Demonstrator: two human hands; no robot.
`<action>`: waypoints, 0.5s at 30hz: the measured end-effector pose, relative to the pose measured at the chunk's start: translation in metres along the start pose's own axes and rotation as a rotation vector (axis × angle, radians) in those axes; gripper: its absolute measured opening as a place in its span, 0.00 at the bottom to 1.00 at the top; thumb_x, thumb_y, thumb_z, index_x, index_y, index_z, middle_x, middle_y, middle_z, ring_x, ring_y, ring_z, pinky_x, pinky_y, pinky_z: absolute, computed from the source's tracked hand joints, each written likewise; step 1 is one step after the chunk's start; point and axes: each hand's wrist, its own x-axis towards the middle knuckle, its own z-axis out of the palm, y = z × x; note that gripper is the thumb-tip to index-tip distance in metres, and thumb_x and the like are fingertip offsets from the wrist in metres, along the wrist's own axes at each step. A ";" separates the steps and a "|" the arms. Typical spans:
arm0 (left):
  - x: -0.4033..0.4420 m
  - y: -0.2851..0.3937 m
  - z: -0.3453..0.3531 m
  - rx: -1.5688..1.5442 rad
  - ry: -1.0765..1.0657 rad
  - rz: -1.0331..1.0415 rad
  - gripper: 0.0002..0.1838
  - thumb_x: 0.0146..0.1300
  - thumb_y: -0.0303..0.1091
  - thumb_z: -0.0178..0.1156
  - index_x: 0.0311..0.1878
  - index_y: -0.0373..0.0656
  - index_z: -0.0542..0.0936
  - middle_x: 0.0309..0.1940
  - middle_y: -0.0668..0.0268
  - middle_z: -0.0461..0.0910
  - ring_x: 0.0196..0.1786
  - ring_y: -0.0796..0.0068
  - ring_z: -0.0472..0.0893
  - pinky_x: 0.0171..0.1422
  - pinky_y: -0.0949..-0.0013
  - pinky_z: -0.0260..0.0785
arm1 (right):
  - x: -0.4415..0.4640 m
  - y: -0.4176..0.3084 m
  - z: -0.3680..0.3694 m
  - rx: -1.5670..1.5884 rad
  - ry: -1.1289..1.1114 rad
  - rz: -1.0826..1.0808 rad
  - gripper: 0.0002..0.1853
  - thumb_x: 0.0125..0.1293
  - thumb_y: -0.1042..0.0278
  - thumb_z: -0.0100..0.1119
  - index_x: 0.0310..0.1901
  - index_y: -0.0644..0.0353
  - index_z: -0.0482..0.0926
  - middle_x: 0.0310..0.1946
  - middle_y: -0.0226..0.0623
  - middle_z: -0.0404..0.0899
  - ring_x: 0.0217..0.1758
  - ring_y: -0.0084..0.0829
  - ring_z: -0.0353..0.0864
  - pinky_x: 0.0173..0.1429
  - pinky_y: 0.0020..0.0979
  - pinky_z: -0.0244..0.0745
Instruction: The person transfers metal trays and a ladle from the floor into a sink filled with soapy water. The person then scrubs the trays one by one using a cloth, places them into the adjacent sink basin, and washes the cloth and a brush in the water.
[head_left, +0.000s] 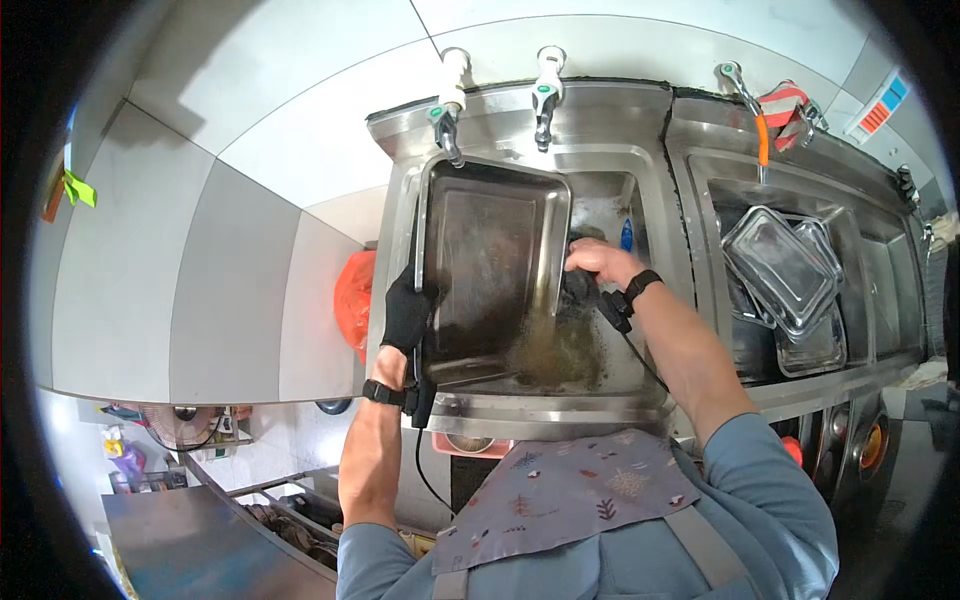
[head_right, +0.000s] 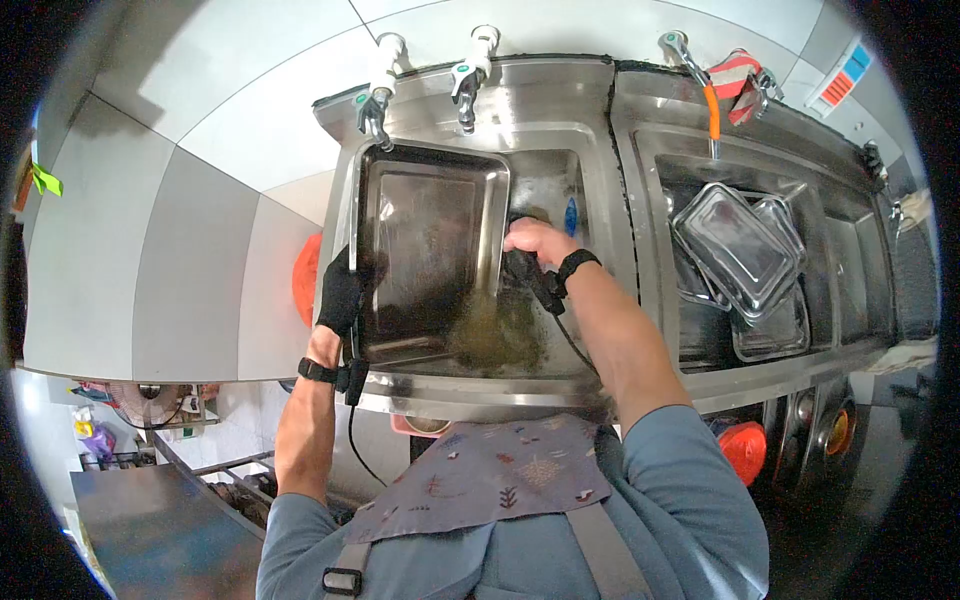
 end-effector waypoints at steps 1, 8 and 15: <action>-0.003 0.006 0.001 -0.006 -0.023 -0.055 0.15 0.63 0.33 0.68 0.51 0.36 0.84 0.37 0.60 0.88 0.37 0.71 0.84 0.44 0.66 0.75 | -0.021 -0.010 -0.006 0.331 -0.039 -0.022 0.18 0.63 0.61 0.62 0.47 0.68 0.79 0.46 0.45 0.81 0.46 0.45 0.83 0.47 0.56 0.78; -0.007 -0.035 0.010 0.021 -0.037 0.000 0.14 0.66 0.40 0.69 0.41 0.36 0.86 0.28 0.60 0.86 0.32 0.72 0.82 0.39 0.62 0.72 | -0.003 0.006 -0.004 0.429 0.013 0.072 0.27 0.60 0.59 0.71 0.57 0.65 0.77 0.54 0.45 0.79 0.53 0.44 0.81 0.52 0.56 0.75; -0.015 -0.028 0.009 0.387 -0.068 -0.128 0.20 0.67 0.46 0.67 0.38 0.33 0.85 0.29 0.50 0.86 0.33 0.56 0.85 0.39 0.55 0.72 | -0.049 -0.008 -0.023 0.331 -0.009 -0.011 0.15 0.57 0.64 0.67 0.42 0.66 0.82 0.37 0.34 0.76 0.40 0.34 0.77 0.45 0.42 0.75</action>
